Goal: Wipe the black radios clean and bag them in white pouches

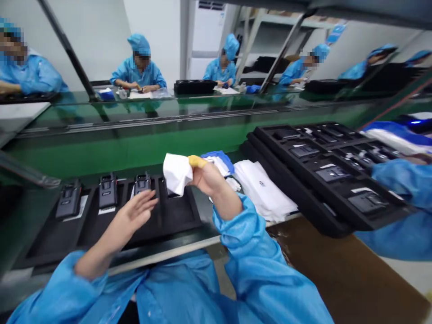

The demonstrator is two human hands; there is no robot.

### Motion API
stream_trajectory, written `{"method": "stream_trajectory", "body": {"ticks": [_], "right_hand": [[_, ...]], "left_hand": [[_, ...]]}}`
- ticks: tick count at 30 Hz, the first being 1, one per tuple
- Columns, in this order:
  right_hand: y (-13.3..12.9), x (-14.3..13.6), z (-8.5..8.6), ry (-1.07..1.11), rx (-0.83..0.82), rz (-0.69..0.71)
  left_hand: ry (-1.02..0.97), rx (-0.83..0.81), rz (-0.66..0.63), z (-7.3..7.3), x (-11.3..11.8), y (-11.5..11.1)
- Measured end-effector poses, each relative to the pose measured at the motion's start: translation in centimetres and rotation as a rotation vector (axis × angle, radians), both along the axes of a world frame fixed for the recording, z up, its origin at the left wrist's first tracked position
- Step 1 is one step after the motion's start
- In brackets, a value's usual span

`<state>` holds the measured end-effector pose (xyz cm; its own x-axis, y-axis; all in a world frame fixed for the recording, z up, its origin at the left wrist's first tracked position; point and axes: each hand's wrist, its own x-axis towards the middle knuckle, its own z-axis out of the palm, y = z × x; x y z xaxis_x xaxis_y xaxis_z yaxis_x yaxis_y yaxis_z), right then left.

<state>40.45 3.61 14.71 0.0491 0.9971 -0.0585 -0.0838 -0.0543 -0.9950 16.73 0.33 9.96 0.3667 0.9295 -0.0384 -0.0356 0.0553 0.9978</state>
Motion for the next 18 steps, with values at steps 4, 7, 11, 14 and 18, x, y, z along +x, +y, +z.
{"method": "stream_trajectory", "body": {"ticks": [4,7,11,14,18], "right_hand": [[-2.2,-5.1,-1.0,0.363,-0.302,0.236],[-3.1,-6.5,-2.3,0.388,-0.352,0.210],[-3.9,-6.8,-3.9,0.355,-0.288,0.246],[-4.4,-7.0,-4.6,0.330,-0.260,0.232],[-4.6,-7.5,-5.0,0.284,-0.198,0.132]], "left_hand": [[-0.176,-0.204,-0.020,-0.1,1.5,0.8],[-0.133,-0.222,0.083,-0.5,0.8,-0.1],[-0.117,-0.185,0.166,-0.8,-0.7,-0.9],[-0.093,-0.154,0.200,-1.2,-1.6,-1.0],[-0.100,-0.155,0.240,-1.7,-2.3,-1.3]]}}
